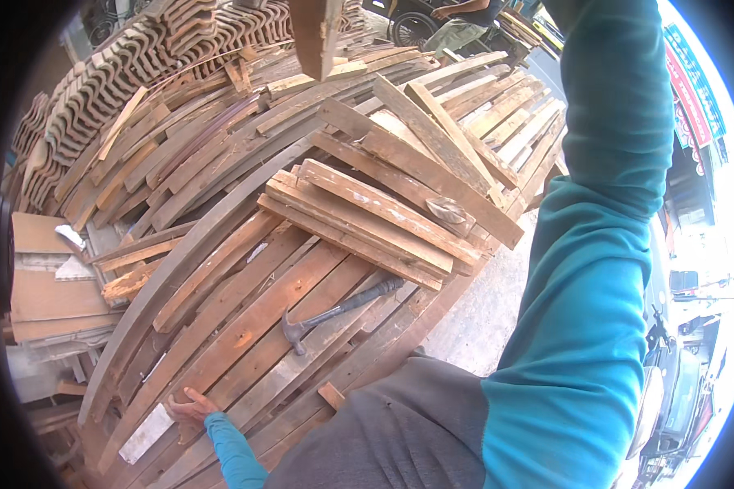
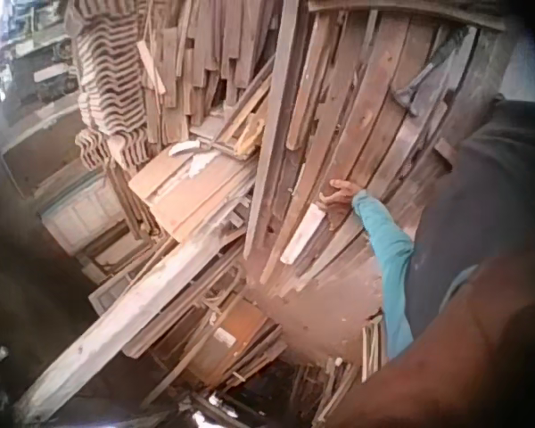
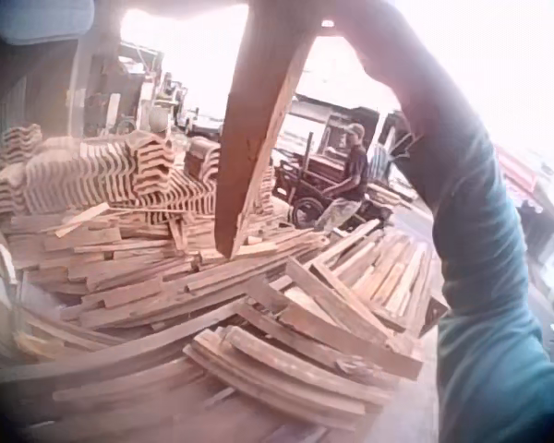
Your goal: The person collects wooden planks from a stack, carries them over, and loads them onto a wooden cart, repeatedly transporting and arranging the wooden pieces on the cart.
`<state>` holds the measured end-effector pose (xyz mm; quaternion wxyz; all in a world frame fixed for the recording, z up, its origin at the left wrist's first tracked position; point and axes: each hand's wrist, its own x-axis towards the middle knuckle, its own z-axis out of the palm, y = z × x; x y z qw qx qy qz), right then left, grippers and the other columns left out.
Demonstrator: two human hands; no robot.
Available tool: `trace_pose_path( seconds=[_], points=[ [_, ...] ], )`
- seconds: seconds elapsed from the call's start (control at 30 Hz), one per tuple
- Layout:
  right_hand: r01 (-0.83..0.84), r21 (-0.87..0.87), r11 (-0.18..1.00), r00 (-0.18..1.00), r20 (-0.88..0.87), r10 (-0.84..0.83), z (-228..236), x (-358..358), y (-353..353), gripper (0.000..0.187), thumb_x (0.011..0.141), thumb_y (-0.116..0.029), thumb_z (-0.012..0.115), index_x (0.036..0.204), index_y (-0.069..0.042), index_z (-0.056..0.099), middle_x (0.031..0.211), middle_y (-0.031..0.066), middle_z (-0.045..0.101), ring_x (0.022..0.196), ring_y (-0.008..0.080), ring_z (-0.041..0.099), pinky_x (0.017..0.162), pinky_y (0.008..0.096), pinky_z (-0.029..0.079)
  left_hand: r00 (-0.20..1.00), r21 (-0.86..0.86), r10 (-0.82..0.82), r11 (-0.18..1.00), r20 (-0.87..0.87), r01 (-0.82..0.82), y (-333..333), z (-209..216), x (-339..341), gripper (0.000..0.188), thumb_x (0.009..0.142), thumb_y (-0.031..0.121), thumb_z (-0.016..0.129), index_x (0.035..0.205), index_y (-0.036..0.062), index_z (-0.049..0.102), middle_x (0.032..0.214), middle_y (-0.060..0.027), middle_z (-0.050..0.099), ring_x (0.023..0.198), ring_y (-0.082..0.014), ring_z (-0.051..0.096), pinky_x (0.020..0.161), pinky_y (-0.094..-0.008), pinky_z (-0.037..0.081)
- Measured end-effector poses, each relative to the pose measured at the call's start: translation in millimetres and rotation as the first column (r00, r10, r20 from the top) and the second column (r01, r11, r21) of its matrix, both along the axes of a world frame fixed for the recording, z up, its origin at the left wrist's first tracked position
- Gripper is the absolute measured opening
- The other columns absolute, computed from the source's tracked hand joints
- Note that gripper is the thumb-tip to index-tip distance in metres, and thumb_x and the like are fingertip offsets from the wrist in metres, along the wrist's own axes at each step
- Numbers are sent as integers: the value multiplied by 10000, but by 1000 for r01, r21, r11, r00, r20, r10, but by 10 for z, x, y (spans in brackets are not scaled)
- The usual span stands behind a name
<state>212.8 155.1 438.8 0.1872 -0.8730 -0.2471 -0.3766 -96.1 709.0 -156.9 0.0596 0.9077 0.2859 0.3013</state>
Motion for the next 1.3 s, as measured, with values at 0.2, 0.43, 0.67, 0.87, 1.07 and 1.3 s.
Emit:
trace_pose_path(
  seconds=[0.2, 0.43, 0.67, 0.87, 1.07, 1.3],
  points=[
    [179, -269, 946, 933, -259, -250, 70, -652, -685, 607, 787, -282, 785, 1267, 35, 589, 1047, 191, 718, 982, 311, 693, 890, 395, 528, 999, -17, 46, 999, 3, -46, 135, -169, -129, 550, 936, 338, 667, 1361, 40, 485, 1461, -239, 451, 1402, -414, 395, 1143, -593, 320],
    [94, -481, 872, 786, -502, -362, -644, -148, -1265, 702, 770, -297, 801, 1349, 9, 547, 1102, 223, 706, 1051, 363, 682, 940, 431, 505, 997, -47, 53, 998, 55, -50, 100, -70, -153, 576, 941, 319, 644, 1388, 6, 464, 1534, -292, 383, 1458, -451, 323, 1199, -593, 253],
    [278, -145, 949, 350, -905, -241, -2790, -21, -2719, 878, 971, -503, 685, 1531, 103, 382, 1467, 265, 563, 1366, 371, 543, 1163, 409, 401, 996, -123, 94, 988, -3, -94, -132, 33, -51, 579, 917, 312, 642, 1391, 23, 479, 1529, -291, 406, 1454, -469, 327, 1202, -595, 250],
    [279, -351, 894, 434, -784, -443, -3209, -67, -2433, 703, 1031, -455, 562, 1538, 17, 440, 1581, 263, 436, 1470, 354, 432, 1218, 410, 314, 999, -95, 41, 995, 5, -41, -172, 159, 51, 568, 910, 304, 655, 1372, 21, 484, 1508, -282, 426, 1434, -456, 368, 1189, -589, 283],
    [186, -587, 788, 374, -699, -609, -3016, 324, -2028, 573, 1004, -349, 625, 1445, 8, 545, 1375, 304, 592, 1274, 439, 590, 1084, 479, 453, 995, -101, 62, 993, -72, -70, -106, 193, -9, 527, 927, 267, 616, 1352, -13, 480, 1518, -296, 407, 1429, -458, 376, 1189, -565, 301],
    [-221, -542, 811, 839, -530, -126, -3535, 1854, 20, 475, 986, -265, 661, 1382, -21, 569, 1286, 229, 655, 1148, 430, 638, 988, 484, 515, 995, -151, 48, 987, -93, -62, -107, 239, 9, 542, 934, 264, 588, 1365, -38, 458, 1534, -312, 383, 1440, -465, 364, 1196, -567, 294]
  ],
)
